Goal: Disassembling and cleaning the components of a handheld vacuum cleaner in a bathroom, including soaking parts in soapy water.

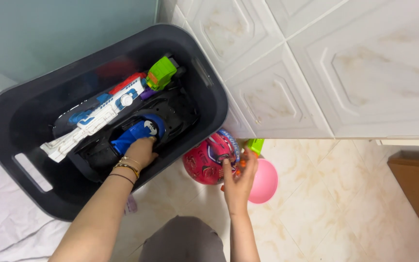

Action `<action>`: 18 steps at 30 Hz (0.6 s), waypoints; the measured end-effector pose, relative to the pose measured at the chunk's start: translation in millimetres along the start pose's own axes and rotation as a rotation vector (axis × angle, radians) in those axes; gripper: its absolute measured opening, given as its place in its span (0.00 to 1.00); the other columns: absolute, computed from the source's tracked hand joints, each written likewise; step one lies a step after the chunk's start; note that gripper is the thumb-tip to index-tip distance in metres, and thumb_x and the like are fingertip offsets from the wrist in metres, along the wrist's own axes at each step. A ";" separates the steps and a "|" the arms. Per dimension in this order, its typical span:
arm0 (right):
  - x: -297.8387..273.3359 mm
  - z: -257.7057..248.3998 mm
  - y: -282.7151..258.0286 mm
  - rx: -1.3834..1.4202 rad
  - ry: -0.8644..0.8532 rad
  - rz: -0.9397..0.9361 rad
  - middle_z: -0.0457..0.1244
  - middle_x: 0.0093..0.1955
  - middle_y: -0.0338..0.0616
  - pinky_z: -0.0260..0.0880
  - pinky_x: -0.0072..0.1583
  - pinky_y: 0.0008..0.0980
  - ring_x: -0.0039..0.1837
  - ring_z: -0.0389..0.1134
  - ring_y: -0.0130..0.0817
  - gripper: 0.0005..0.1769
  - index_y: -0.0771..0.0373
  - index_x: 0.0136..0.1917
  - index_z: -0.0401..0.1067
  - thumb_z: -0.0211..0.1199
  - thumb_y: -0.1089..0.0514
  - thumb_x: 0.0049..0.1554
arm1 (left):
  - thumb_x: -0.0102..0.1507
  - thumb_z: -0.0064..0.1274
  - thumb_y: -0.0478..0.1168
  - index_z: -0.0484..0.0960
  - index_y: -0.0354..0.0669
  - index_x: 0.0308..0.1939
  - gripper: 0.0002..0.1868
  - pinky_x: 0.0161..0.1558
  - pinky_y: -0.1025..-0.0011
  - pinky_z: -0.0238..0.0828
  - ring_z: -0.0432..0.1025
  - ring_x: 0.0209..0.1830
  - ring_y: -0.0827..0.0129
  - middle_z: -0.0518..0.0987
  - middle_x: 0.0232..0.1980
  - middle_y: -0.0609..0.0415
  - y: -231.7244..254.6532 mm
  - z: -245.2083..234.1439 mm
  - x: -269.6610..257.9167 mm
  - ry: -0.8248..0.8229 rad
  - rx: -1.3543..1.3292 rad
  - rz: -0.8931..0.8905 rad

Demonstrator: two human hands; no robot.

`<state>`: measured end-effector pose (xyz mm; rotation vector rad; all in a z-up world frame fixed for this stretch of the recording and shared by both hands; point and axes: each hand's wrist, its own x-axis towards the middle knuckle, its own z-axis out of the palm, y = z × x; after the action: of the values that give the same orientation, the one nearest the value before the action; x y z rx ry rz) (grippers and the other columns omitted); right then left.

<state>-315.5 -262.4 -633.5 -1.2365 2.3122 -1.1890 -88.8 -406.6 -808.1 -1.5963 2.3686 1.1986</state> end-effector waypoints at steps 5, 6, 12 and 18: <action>-4.3 7.6 -5.3 0.212 -0.091 0.034 0.60 0.66 0.47 0.72 0.59 0.31 0.63 0.66 0.34 0.28 0.63 0.70 0.63 0.66 0.64 0.58 | 0.63 0.50 0.30 0.82 0.45 0.49 0.12 0.48 0.57 0.79 0.79 0.49 0.51 0.83 0.50 0.44 -32.2 37.3 14.3 -0.086 0.364 0.098; -5.4 8.3 -6.4 0.211 -0.105 -0.026 0.60 0.67 0.44 0.73 0.58 0.29 0.63 0.67 0.31 0.24 0.64 0.66 0.65 0.65 0.66 0.58 | 0.61 0.50 0.30 0.82 0.44 0.47 0.12 0.46 0.58 0.79 0.80 0.47 0.51 0.83 0.48 0.44 -33.8 39.4 12.7 -0.041 0.378 0.120; -4.9 3.2 -9.3 0.261 -0.172 0.038 0.63 0.62 0.42 0.74 0.56 0.29 0.59 0.68 0.29 0.14 0.65 0.58 0.73 0.64 0.66 0.58 | 0.61 0.57 0.42 0.83 0.47 0.49 0.13 0.42 0.55 0.78 0.80 0.40 0.49 0.84 0.37 0.44 17.2 -29.8 -29.9 0.095 0.236 -0.022; -10.3 -8.2 29.6 0.326 -0.246 0.241 0.64 0.56 0.48 0.68 0.54 0.26 0.54 0.66 0.31 0.17 0.64 0.65 0.72 0.64 0.62 0.63 | 0.58 0.61 0.45 0.83 0.49 0.53 0.19 0.38 0.53 0.75 0.78 0.36 0.47 0.84 0.36 0.44 47.6 -110.3 -94.6 0.260 0.042 0.151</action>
<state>-330.8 -241.0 -652.4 -0.9043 1.9315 -1.1933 -42.6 -393.3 -662.9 -1.6788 2.6973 1.0082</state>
